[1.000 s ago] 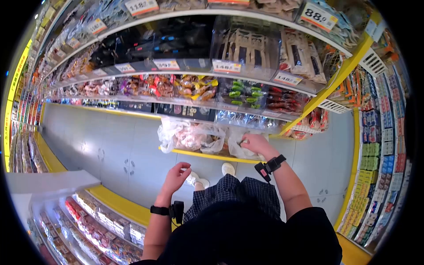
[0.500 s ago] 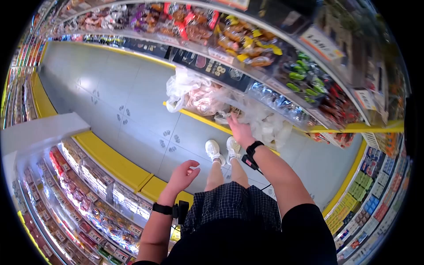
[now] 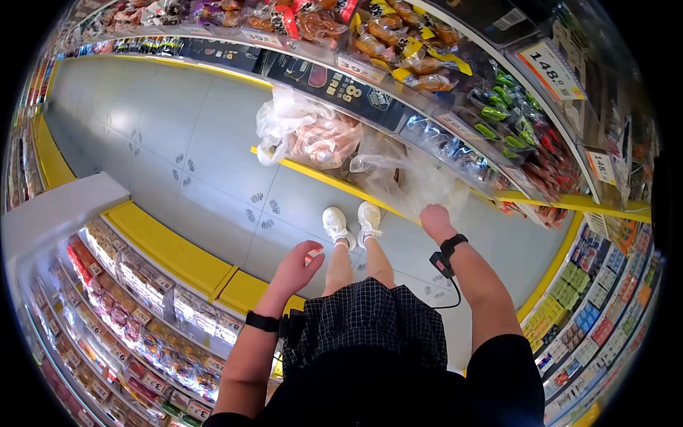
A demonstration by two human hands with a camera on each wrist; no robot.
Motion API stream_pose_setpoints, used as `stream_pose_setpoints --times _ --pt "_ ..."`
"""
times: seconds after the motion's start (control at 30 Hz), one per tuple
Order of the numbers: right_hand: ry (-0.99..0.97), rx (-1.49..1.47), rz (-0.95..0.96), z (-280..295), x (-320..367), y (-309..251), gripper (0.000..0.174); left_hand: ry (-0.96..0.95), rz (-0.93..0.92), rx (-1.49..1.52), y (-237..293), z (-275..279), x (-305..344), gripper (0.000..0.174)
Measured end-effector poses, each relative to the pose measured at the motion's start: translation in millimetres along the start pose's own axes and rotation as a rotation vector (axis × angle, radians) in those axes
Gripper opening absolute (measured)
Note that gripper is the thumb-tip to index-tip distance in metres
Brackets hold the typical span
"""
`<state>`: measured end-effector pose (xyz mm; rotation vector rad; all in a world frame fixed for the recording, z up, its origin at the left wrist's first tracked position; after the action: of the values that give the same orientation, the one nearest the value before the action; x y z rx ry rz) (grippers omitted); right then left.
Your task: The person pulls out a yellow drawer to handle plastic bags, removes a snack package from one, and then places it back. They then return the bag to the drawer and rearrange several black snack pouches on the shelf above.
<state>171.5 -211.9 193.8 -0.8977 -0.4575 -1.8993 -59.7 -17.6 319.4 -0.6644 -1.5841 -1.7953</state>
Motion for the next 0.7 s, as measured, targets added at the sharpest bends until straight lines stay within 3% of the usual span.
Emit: stream_pose_setpoints --times 0.17,0.27,0.33,0.37,0.43,0.47,0.53,0.67,0.7 --pt "0.468 -0.346 0.126 132.9 0.0 -48.7 0.008 -0.025 -0.061 -0.044 25.8 -4.8 -7.9 0.026" --pt "0.511 -0.538 0.231 161.4 -21.5 -104.3 0.009 -0.114 0.004 -0.137 24.8 -19.3 -20.0 0.033" --pt "0.608 -0.500 0.302 181.0 -13.6 -136.3 0.006 0.054 -0.008 -0.114 30.4 -10.2 -26.7 0.046" --pt "0.608 -0.512 0.292 183.5 -9.1 -141.4 0.006 0.044 -0.004 -0.124 30.6 -13.5 -36.5 0.046" --pt "0.617 -0.569 0.375 187.4 5.5 -149.8 0.003 0.323 -0.243 -0.253 56.7 4.9 -55.8 0.056" --pt "0.614 -0.574 0.369 184.8 10.9 -146.4 0.003 0.316 -0.241 -0.254 42.9 2.4 -77.8 0.056" --pt "0.710 -0.714 0.468 184.8 30.4 -130.8 0.005 0.240 -0.522 -0.295 36.8 -15.2 -117.4 0.048" --pt "0.743 -0.629 0.435 174.7 51.9 -117.2 0.009 0.236 -0.465 -0.281 42.6 -25.3 -152.5 0.033" --pt "0.744 -0.633 0.430 171.9 52.3 -113.9 0.009 0.192 -0.372 -0.367 42.4 -30.8 -158.3 0.025"
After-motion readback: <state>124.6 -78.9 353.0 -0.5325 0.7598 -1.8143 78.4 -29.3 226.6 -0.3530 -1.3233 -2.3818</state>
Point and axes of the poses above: each hand's wrist, its own x-axis away from the middle knuckle, its own z-axis out of the back of the hand, y = z × x, the point moved 10 cm from there along -x, towards the middle knuckle, and after that the axes turned 13 degrees about -y, right-handed, at the moved point
